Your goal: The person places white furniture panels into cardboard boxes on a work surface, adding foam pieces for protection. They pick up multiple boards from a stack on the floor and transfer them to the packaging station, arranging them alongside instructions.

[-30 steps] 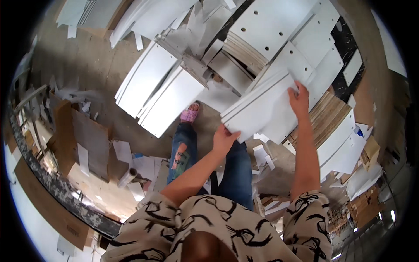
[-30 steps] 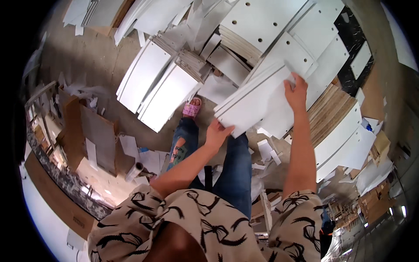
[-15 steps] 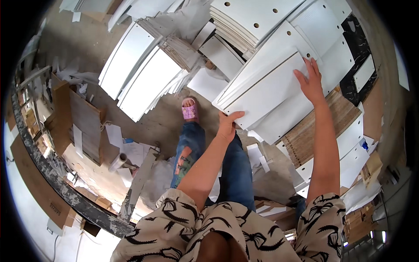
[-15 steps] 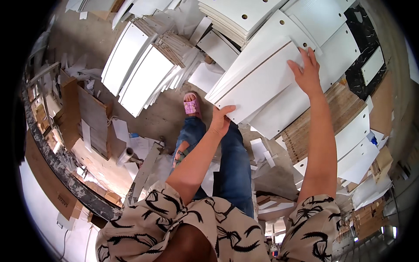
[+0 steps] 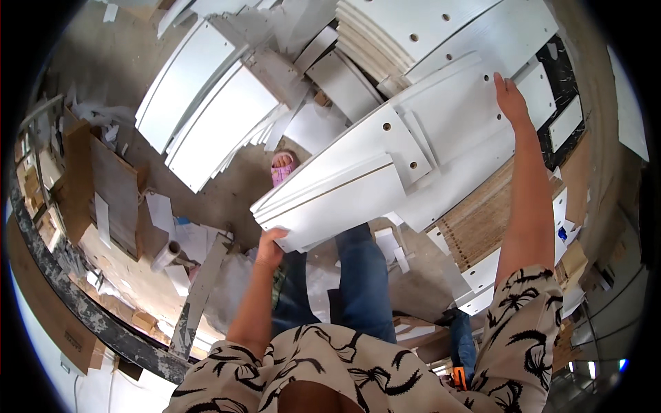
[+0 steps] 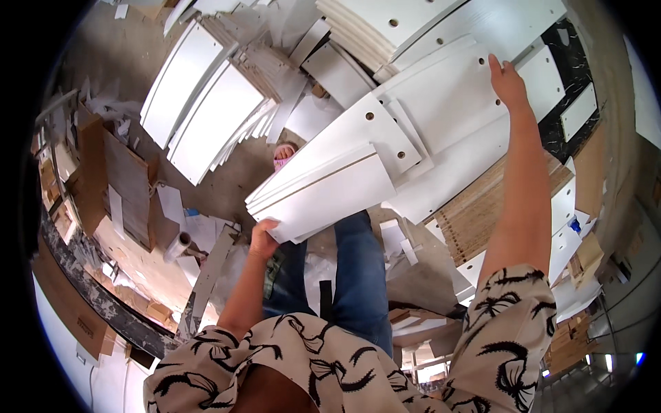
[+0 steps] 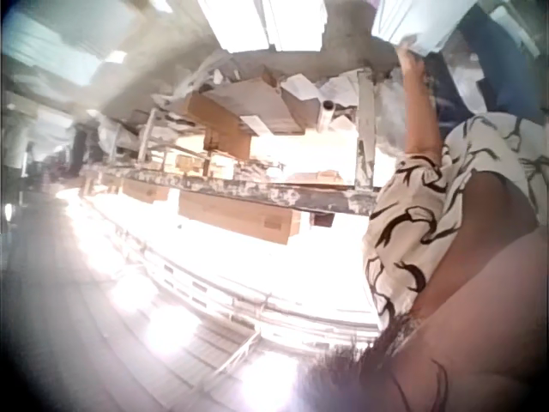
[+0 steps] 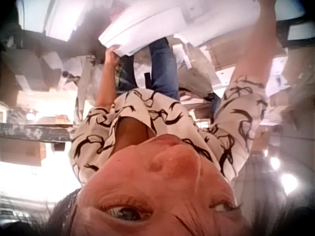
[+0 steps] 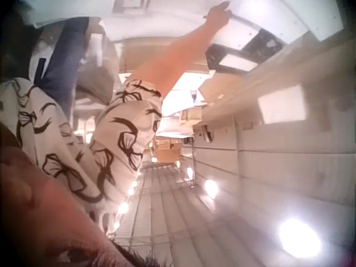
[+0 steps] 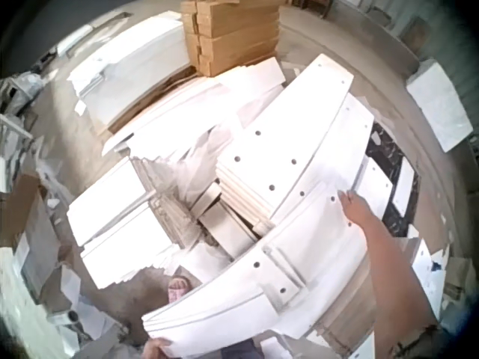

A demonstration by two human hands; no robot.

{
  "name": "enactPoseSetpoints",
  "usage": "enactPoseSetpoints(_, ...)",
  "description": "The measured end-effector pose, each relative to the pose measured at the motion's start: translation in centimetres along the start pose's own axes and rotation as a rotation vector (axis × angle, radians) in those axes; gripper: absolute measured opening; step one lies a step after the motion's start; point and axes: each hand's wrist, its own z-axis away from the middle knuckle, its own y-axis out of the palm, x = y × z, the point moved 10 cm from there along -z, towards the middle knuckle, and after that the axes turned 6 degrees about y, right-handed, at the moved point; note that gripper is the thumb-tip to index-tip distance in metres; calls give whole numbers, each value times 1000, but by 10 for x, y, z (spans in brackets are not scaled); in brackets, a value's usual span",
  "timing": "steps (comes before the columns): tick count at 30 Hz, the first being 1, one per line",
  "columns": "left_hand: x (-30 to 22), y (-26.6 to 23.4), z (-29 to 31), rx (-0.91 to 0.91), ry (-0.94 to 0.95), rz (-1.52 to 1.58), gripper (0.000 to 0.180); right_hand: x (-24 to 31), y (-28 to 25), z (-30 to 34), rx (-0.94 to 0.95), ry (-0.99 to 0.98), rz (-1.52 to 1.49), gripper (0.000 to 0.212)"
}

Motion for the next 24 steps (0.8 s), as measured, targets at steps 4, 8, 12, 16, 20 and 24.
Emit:
enactPoseSetpoints(4,2,-15,-3,31,-60,114,58,0,48,8,30,129,84,83)
enactPoseSetpoints(8,-21,-23,6,-12,36,105,55,-24,51,33,19,117,121,84)
enactPoseSetpoints(12,-45,-44,39,-27,86,57,79,-71,1,73,-133,156,22,67)
enactPoseSetpoints(16,-106,-67,129,-44,171,6,79,-1,-63,162,-102,218,-165,56)
enactPoseSetpoints(20,-179,-106,242,-59,253,-20,83,79,-113,209,57,-18,-227,46)
enactPoseSetpoints(24,-234,-159,350,-144,329,-67,88,198,-155,255,378,66,-602,42)
